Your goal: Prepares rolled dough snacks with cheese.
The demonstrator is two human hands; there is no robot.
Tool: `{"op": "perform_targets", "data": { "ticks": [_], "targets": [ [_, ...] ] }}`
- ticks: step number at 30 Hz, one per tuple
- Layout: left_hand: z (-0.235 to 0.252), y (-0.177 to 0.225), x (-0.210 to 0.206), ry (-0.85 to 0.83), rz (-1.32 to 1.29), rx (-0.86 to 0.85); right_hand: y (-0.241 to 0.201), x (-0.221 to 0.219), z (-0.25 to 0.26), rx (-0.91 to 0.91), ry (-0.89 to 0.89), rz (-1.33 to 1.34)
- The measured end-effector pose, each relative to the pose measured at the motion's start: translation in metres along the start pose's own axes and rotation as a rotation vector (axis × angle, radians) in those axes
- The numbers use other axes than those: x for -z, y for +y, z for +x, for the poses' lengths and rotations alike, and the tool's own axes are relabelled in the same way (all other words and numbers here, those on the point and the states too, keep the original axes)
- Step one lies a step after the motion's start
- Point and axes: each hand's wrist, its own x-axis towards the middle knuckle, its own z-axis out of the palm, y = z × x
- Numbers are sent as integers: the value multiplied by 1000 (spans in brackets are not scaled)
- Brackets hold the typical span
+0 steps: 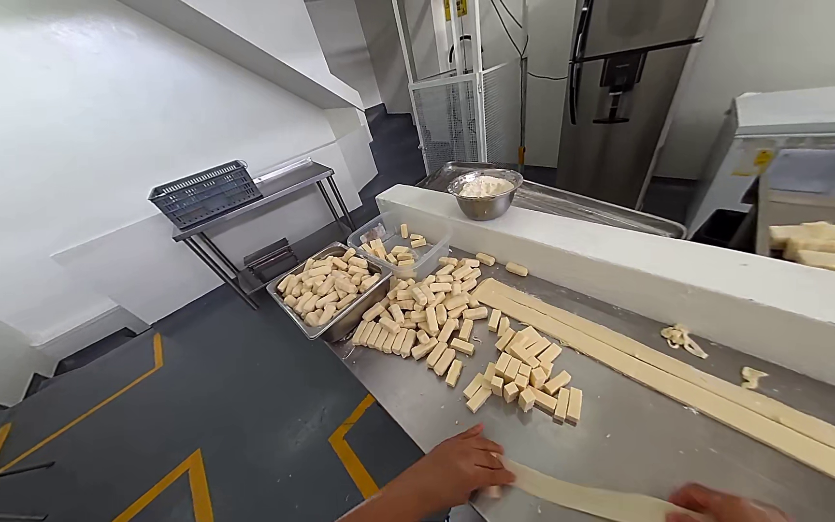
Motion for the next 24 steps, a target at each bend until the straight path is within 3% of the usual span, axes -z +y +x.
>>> {"op": "perform_targets", "data": {
  "ticks": [3, 7, 9, 12, 16, 19, 22, 24],
  "targets": [
    [51, 51, 8, 202, -229, 297, -42, -11, 18, 284, 136, 154],
    [100, 108, 37, 545, -814, 712, -92, -5, 40, 319, -46, 602],
    [110, 120, 50, 612, -1165, 790, -97, 11, 48, 328, -151, 709],
    [112, 132, 57, 558, -1517, 798, -94, 35, 48, 331, -219, 633],
    [114, 136, 51, 431, -1484, 754, -95, 44, 38, 282, -95, 437],
    [116, 138, 51, 314, -1345, 676, -91, 42, 34, 336, -101, 506],
    [114, 138, 55, 318, -1343, 598, -74, 46, 36, 419, -125, 622],
    [115, 143, 55, 351, -1243, 649, -72, 45, 34, 401, -74, 599]
  ]
}}
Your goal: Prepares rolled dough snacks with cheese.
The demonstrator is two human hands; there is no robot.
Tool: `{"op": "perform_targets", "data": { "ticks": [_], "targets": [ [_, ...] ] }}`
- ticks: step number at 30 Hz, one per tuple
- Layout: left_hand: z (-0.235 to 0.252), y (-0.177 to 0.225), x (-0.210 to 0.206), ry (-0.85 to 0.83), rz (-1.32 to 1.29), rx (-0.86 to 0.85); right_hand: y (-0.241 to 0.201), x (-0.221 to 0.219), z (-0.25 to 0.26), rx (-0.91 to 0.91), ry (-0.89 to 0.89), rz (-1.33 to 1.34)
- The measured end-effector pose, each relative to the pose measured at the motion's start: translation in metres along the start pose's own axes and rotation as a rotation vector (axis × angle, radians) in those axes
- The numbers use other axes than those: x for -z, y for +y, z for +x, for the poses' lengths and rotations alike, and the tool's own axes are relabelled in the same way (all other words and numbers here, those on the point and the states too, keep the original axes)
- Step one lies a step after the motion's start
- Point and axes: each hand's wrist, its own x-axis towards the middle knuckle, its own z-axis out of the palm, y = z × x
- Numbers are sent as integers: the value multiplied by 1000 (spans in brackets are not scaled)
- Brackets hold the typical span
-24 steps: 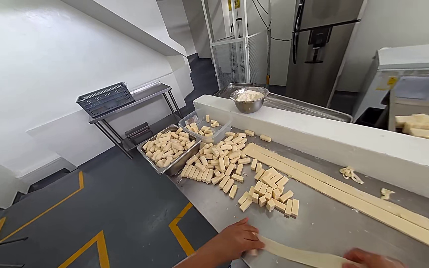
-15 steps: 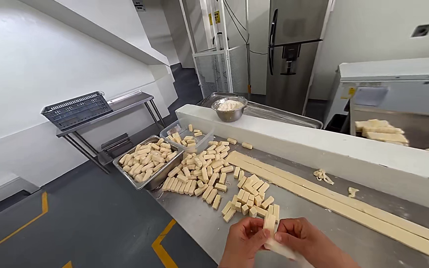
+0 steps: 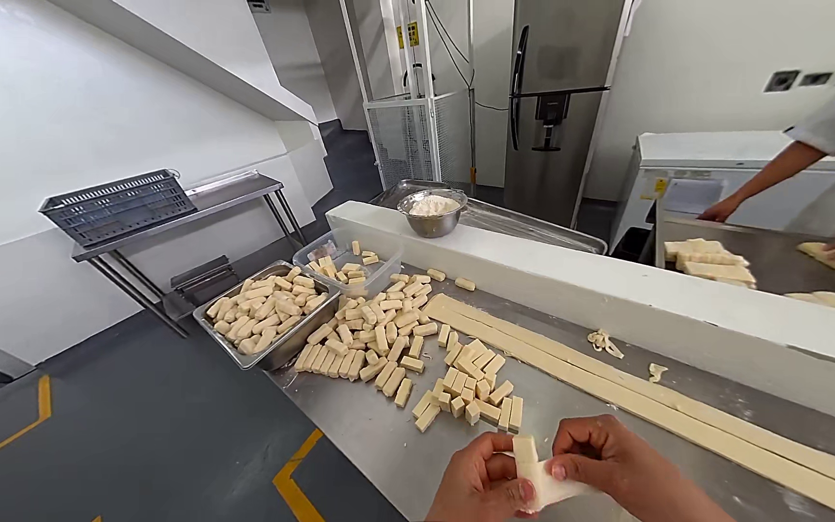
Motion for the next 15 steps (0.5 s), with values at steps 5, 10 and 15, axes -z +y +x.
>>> {"op": "perform_targets", "data": {
  "ticks": [5, 10, 15],
  "targets": [
    [1, -2, -3, -37, 196, -38, -9, -14, -3, 30, 90, -86],
    [-3, 1, -4, 2, 91, -61, 3, -4, -6, 124, 14, 6],
    [-4, -2, -7, -60, 176, -46, -10, -14, -10, 90, 68, -54]
  ]
}}
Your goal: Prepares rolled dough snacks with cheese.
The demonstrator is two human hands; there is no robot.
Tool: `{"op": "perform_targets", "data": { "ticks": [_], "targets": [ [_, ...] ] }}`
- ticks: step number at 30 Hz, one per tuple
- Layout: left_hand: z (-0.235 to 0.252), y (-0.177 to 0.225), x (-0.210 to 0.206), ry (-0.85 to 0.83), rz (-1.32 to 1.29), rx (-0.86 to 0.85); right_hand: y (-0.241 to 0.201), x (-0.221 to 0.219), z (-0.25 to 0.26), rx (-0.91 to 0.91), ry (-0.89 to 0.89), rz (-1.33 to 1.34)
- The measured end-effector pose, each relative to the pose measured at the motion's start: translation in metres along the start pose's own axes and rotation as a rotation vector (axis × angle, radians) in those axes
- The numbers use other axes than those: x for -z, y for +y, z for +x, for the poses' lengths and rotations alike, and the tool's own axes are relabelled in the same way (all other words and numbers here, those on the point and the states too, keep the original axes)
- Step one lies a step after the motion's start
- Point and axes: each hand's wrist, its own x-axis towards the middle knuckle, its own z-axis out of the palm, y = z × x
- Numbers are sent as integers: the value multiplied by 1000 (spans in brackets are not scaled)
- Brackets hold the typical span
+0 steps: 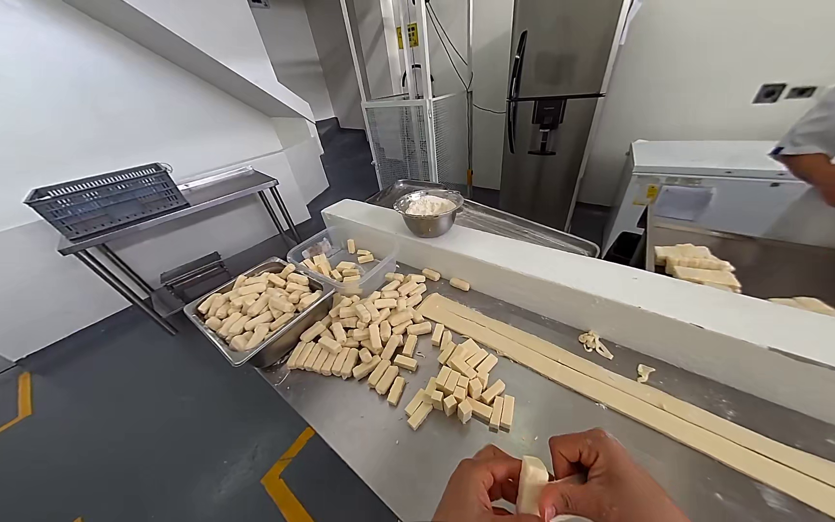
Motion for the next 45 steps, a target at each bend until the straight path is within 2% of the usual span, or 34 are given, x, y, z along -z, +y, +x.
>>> {"op": "perform_targets", "data": {
  "ticks": [4, 7, 9, 14, 19, 23, 26, 29, 33, 35, 39, 43, 45],
  "targets": [
    [-2, -1, 3, -45, -219, -3, 7, 9, -2, 72, -83, 125],
    [-3, -1, -1, 16, -121, 0, 8, 8, -3, 96, -31, 60],
    [-3, -3, -1, -27, -52, -2, 4, 3, -3, 119, -14, 28],
    [-4, -3, 0, -91, -211, 4, 14, 18, -6, 138, -92, 126],
    [-3, -7, -7, -63, -86, -28, 3, 9, -7, 135, -46, 67],
    [-4, -3, -4, -67, -164, -30, 13, 20, -9, 155, -110, 156],
    [-5, -3, -6, -61, -150, -11, 12, 19, -10, 131, -75, 99],
    [-3, -8, -7, -82, -61, -76, 2, 10, -10, 123, -46, 40],
    [-3, -3, -5, -36, -148, -33, 14, 19, -11, 121, -144, 145],
    [-3, -4, -5, 23, -145, -18, 14, 19, -12, 81, -115, 109],
    [-1, -7, -6, 11, -2, -19, -3, 3, -12, -17, -27, -37],
    [-1, -10, -4, 91, -122, -28, 11, 9, -11, -41, -121, 23],
    [0, -11, -5, 77, -98, -14, 6, 4, -10, -96, -84, -143]
  ]
}}
